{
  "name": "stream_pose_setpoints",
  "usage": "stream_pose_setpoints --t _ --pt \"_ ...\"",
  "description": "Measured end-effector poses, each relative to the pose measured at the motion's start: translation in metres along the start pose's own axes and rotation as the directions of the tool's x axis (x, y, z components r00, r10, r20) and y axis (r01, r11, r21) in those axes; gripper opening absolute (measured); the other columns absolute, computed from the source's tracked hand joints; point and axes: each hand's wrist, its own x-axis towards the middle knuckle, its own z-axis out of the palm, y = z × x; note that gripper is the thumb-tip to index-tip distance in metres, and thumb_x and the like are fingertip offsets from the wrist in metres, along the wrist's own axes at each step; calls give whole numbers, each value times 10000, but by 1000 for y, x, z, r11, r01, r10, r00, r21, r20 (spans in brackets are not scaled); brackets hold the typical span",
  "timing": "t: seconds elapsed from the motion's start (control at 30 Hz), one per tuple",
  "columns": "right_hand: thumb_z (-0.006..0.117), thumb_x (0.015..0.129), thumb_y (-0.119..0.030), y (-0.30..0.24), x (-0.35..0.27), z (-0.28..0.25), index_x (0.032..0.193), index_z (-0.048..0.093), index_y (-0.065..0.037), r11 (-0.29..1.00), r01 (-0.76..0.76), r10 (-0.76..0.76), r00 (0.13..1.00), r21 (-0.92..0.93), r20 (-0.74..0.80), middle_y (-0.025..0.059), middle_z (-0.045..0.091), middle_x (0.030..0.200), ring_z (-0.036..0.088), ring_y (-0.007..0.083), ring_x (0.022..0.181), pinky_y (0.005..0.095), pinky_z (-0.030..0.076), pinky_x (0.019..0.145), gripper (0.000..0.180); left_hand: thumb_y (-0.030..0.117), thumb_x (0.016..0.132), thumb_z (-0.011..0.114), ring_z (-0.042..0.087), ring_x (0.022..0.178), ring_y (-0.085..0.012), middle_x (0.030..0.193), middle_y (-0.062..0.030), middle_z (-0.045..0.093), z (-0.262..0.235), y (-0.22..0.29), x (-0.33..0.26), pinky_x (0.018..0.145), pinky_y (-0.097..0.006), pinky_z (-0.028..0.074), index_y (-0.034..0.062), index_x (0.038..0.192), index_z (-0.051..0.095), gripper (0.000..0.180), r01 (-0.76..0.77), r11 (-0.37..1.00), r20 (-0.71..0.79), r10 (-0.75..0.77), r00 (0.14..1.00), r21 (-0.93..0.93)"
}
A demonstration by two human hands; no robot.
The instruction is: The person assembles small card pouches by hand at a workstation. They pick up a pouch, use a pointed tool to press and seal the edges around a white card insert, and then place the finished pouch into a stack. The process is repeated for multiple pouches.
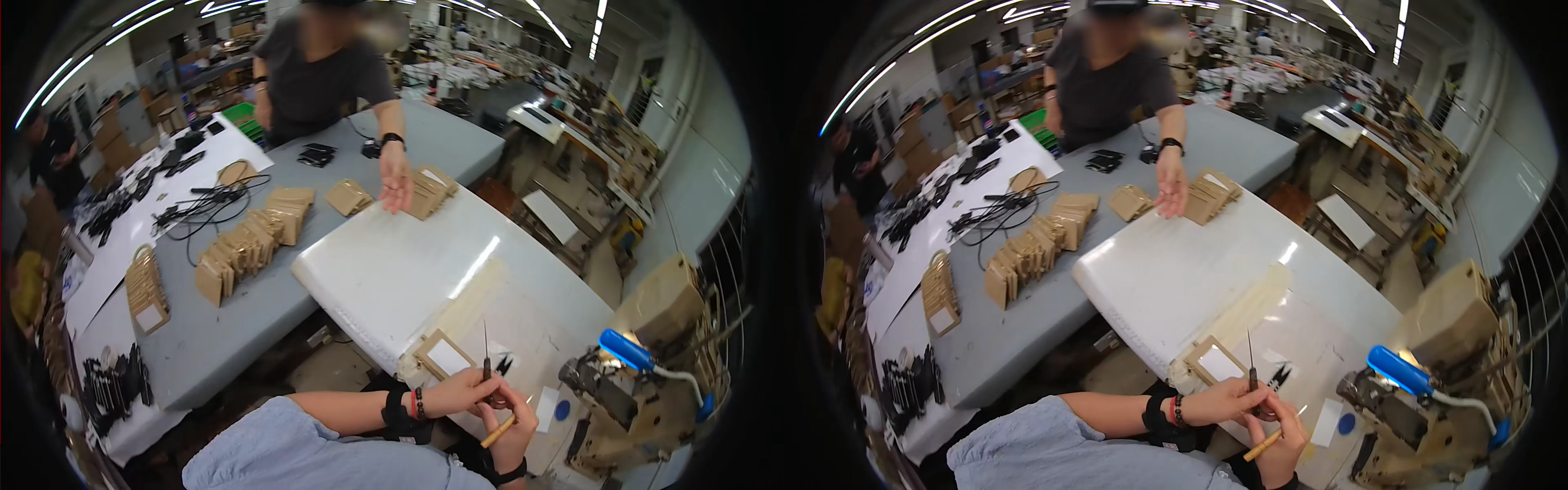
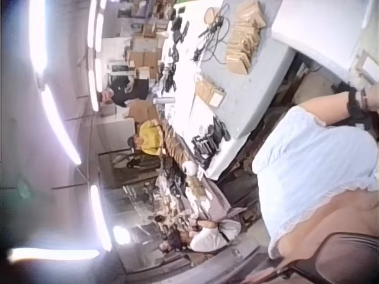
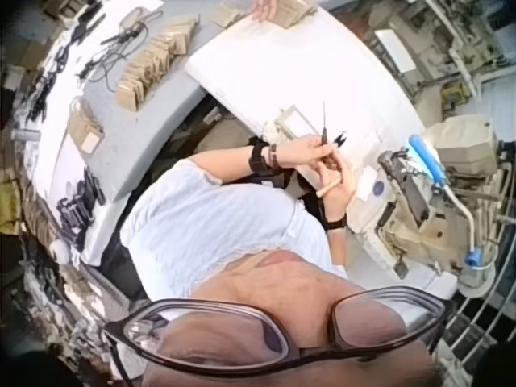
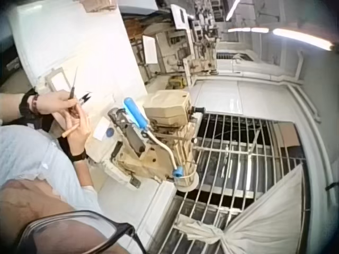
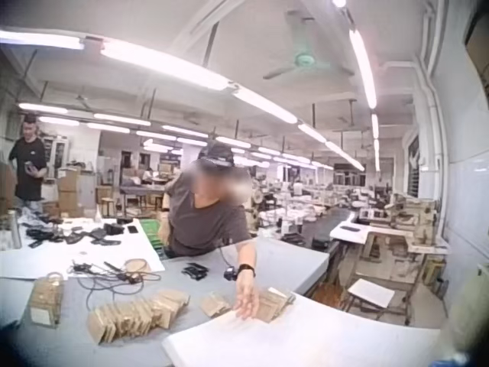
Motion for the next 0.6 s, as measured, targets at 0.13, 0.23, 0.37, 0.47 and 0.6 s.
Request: stream_pose_setpoints --t 0.13,0.23,0.37,0.47,0.6 --pt "652 841 -67 1 -7 -1 1062 635 0 987 37 -52 994 -155 -92 110 647 895 594 179 770 283 479 688 231 337 1000 454 628 774 -163 855 -122 631 -65 76 -12 629 -306 512 19 1078 543 339 -85 902 -361 254 897 423" --pt "652 880 -89 -2 -15 -5 1078 664 2 981 -154 142 984 -121 -107 100 646 869 557 170 728 292 473 672 218 271 991 459 626 786 -332 822 -207 623 -133 85 -9 716 -399 486 1 1032 543 286 -152 633 -431 663 612 759" --pt "660 871 -83 -5 -16 -15 1057 670 14 961 -207 183 973 -182 -138 89 641 852 545 150 716 279 456 645 209 254 989 447 624 842 -382 844 -229 631 -177 110 -14 737 -412 480 -16 1000 551 290 49 628 -529 608 592 777" --pt "660 872 -84 -4 -19 -15 1057 674 15 968 -233 218 966 -98 -141 75 644 853 541 141 709 274 448 629 209 257 982 444 628 856 -372 864 -215 645 -206 115 -13 761 -417 477 -17 963 576 304 152 614 -566 567 598 775" --pt "657 874 -74 16 -24 -19 1080 667 19 962 -258 244 959 -84 -146 85 655 886 556 149 732 277 461 656 226 256 966 469 633 813 -392 819 -230 640 -239 110 -2 724 -456 477 -14 876 587 308 124 596 -549 613 567 794"
